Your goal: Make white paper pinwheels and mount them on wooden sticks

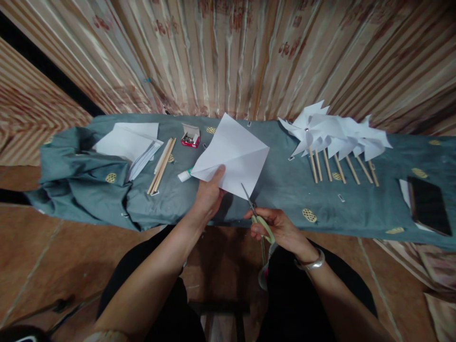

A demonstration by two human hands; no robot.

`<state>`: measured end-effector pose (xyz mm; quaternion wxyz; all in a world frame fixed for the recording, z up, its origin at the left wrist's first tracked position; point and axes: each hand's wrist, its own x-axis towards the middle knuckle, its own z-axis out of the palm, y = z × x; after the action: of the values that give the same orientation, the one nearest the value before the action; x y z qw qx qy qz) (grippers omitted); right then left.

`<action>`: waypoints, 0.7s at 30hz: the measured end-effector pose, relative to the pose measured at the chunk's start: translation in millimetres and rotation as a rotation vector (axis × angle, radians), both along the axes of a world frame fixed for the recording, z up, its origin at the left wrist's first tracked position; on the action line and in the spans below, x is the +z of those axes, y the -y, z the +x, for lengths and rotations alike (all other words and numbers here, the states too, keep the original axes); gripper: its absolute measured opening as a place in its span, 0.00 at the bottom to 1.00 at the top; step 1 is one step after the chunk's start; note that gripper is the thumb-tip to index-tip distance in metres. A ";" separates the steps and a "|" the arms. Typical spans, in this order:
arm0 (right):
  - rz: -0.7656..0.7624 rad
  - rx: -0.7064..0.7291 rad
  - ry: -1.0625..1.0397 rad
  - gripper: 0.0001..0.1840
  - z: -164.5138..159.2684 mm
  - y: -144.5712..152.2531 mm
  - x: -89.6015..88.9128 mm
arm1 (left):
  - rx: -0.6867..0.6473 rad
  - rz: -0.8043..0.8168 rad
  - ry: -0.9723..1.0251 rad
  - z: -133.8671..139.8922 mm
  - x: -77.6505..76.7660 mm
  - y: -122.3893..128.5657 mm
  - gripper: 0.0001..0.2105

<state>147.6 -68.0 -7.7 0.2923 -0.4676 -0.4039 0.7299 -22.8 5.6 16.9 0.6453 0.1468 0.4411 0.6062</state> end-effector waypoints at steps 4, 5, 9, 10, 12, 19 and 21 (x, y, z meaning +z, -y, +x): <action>0.009 0.000 0.010 0.23 -0.2 0.3 -1.3 | 0.002 0.011 -0.001 -0.6 -0.4 0.2 0.12; 0.013 0.000 0.015 0.24 -0.3 0.3 -1.4 | 0.001 0.015 -0.003 -0.7 -0.6 0.3 0.13; 0.054 0.015 0.048 0.25 -0.2 -0.2 -0.3 | -0.016 0.015 -0.014 0.9 -1.9 2.0 0.16; 0.068 0.018 0.055 0.25 0.0 -0.3 0.1 | -0.024 0.015 -0.017 1.8 -2.3 2.7 0.18; 0.084 0.021 0.064 0.25 0.2 -0.5 0.5 | -0.041 0.023 -0.022 3.9 -3.1 4.4 0.19; 0.068 -0.022 0.050 0.27 -1.8 -0.3 1.6 | -0.060 0.029 -0.026 6.7 -2.3 6.9 0.19; 0.055 -0.030 0.043 0.27 -2.7 -0.5 2.5 | -0.050 0.034 -0.023 6.6 -1.8 6.6 0.19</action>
<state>144.9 -67.6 -5.2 0.3073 -0.4813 -0.4229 0.7037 -16.2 -1.0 15.1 0.6528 0.1758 0.4340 0.5955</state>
